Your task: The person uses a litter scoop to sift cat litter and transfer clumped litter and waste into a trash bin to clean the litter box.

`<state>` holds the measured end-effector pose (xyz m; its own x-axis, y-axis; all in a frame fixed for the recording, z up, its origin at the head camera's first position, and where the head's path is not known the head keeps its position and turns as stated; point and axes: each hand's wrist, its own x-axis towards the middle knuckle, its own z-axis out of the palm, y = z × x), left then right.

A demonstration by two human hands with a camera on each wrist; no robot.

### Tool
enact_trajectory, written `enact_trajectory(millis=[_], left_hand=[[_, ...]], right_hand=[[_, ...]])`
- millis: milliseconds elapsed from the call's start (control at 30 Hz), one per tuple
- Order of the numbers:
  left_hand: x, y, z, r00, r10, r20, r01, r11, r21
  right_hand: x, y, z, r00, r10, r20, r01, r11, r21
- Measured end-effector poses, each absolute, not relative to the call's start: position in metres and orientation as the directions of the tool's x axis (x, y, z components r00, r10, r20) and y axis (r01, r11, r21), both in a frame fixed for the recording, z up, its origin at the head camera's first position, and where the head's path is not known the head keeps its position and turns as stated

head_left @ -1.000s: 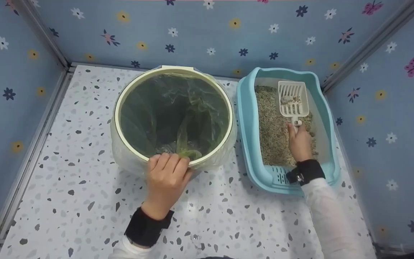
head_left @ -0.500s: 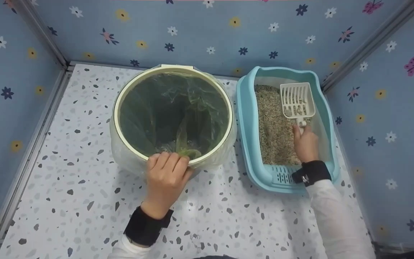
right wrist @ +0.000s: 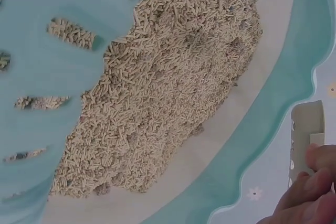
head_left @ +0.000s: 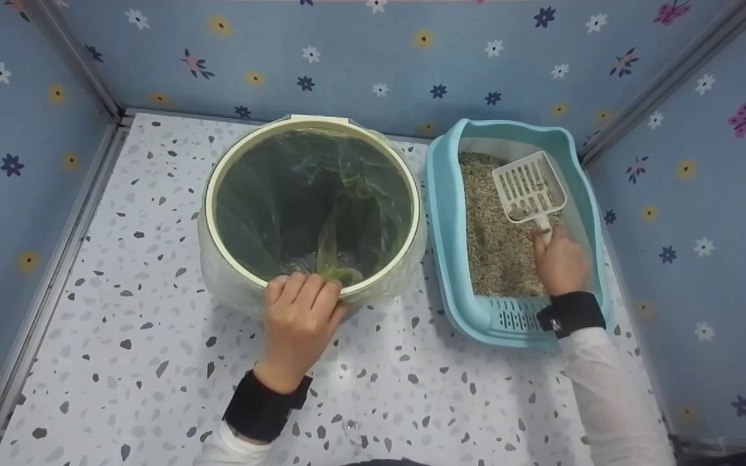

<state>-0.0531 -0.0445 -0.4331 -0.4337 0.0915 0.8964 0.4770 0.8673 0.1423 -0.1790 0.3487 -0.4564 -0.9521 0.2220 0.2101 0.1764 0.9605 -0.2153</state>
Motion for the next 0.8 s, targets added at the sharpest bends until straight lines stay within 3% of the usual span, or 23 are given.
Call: enact_trajectory(millis=[233,400,500,667,800], left_hand=[[-0.053,-0.044,-0.433,-0.431,0.092,0.898,0.476,0.869,0.139],[-0.053,-0.044,-0.433,-0.428,0.091,0.899,0.478,0.867,0.14],[-0.053,-0.044,-0.432,-0.425,0.089,0.901,0.481,0.865,0.141],[-0.054,-0.044,-0.432,-0.421,0.089,0.903,0.48,0.866,0.139],[-0.054,-0.044,-0.432,-0.422,0.09,0.902,0.478,0.868,0.137]], right_hand=[[-0.177,0.353,-0.451,-0.977,0.164,0.133,0.126,0.959,-0.256],[-0.178,0.359,-0.435,-0.997,0.073,-0.013,0.071,0.9,-0.43],[-0.178,0.363,-0.42,-0.988,0.03,-0.154,0.106,0.853,-0.512],[-0.177,0.368,-0.391,-0.954,0.0,-0.301,0.164,0.839,-0.519],[-0.176,0.365,-0.364,-0.95,-0.028,-0.311,0.138,0.856,-0.498]])
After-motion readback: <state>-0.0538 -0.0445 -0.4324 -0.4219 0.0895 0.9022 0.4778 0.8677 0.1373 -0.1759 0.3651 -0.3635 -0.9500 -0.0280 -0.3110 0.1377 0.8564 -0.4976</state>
